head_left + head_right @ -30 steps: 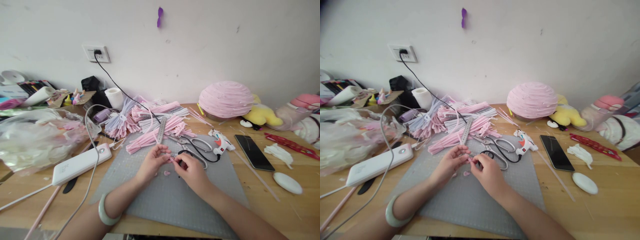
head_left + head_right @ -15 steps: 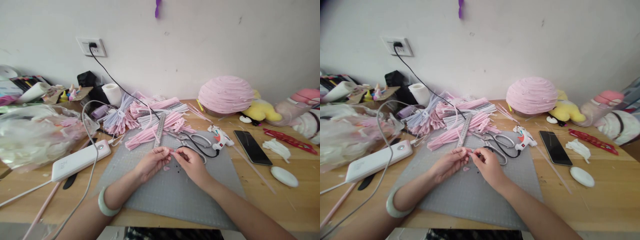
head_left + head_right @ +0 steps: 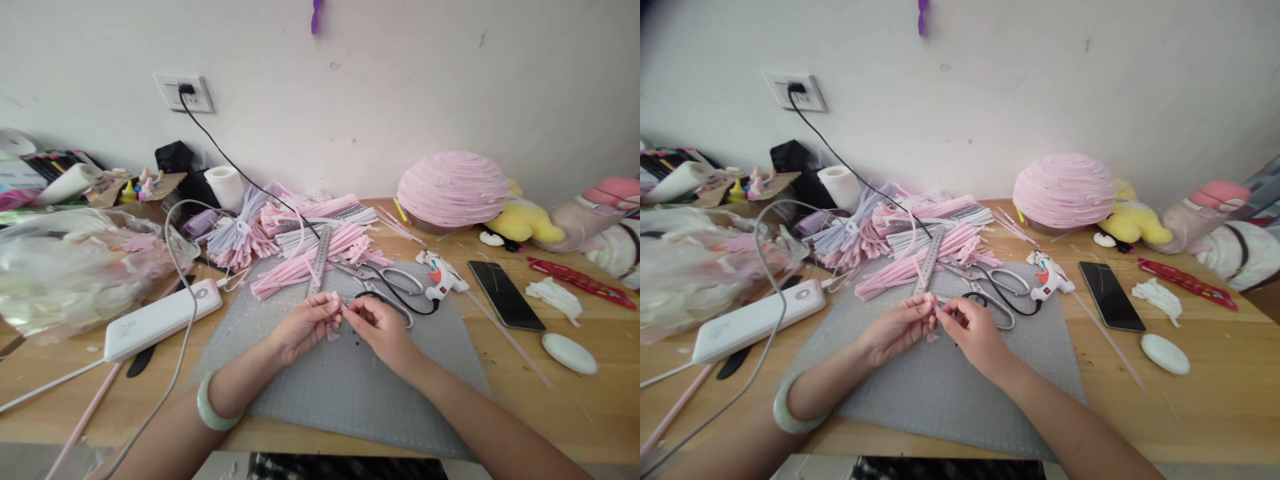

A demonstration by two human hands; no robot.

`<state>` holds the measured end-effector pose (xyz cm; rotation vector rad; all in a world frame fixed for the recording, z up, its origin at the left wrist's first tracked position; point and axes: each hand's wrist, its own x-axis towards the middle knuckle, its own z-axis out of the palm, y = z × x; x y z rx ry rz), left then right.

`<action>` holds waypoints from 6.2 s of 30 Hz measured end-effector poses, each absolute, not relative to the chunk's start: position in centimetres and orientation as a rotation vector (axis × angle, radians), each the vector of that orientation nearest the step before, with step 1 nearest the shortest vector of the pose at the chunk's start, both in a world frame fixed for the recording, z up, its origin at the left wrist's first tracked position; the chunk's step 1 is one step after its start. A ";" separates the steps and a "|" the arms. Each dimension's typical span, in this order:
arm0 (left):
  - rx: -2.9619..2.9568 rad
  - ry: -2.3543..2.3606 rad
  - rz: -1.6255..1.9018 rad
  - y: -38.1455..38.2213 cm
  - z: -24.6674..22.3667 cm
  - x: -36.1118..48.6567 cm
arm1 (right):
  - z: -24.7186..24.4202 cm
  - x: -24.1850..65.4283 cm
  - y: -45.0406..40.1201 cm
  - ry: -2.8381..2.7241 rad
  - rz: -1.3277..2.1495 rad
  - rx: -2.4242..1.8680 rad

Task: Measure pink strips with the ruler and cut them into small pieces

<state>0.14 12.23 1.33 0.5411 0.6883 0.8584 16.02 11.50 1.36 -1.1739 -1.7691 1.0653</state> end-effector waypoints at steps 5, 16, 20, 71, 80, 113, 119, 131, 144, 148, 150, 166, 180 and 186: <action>0.572 0.665 0.870 12.1 1.3 0.3 | 1.5 16.1 11.3 -1.854 0.959 -1.132; 0.558 0.643 0.852 12.1 1.8 0.2 | 1.6 16.6 11.6 -1.902 0.816 -1.039; 0.509 0.645 0.818 12.1 2.1 0.1 | 2.0 17.2 11.8 -1.981 0.744 -0.994; 0.737 0.814 0.781 11.8 2.8 0.1 | 2.5 17.1 11.7 -1.838 0.942 -1.108; 0.840 0.807 0.823 11.5 2.4 0.5 | 2.4 16.6 11.7 -1.637 1.350 -1.174; 0.834 0.731 0.638 11.3 2.6 0.2 | 2.3 17.9 12.4 -1.950 0.977 -0.842; 0.873 0.840 0.651 11.5 2.6 0.5 | 2.2 18.3 12.2 -2.132 0.684 -0.879; 0.807 0.862 0.605 11.4 2.3 0.5 | 2.1 18.4 11.8 -2.439 0.272 -0.877; 1.156 1.050 0.623 11.3 1.8 0.8 | 2.0 18.1 11.1 -2.545 0.132 -0.887; 1.377 1.084 0.643 11.2 1.5 0.8 | 2.2 17.9 10.9 -2.483 0.300 -0.877; 1.469 1.085 0.649 11.1 1.4 0.7 | 2.3 17.8 11.0 -2.416 0.441 -0.891; 2.272 0.977 0.628 10.5 2.9 -0.3 | 2.4 17.1 11.8 -1.261 2.131 -1.262; 1.351 1.046 0.626 11.3 1.8 0.5 | 2.6 17.6 11.2 -2.337 0.747 -1.017; 1.440 1.064 0.701 10.8 2.0 0.6 | 2.5 17.0 11.3 -2.031 1.124 -1.113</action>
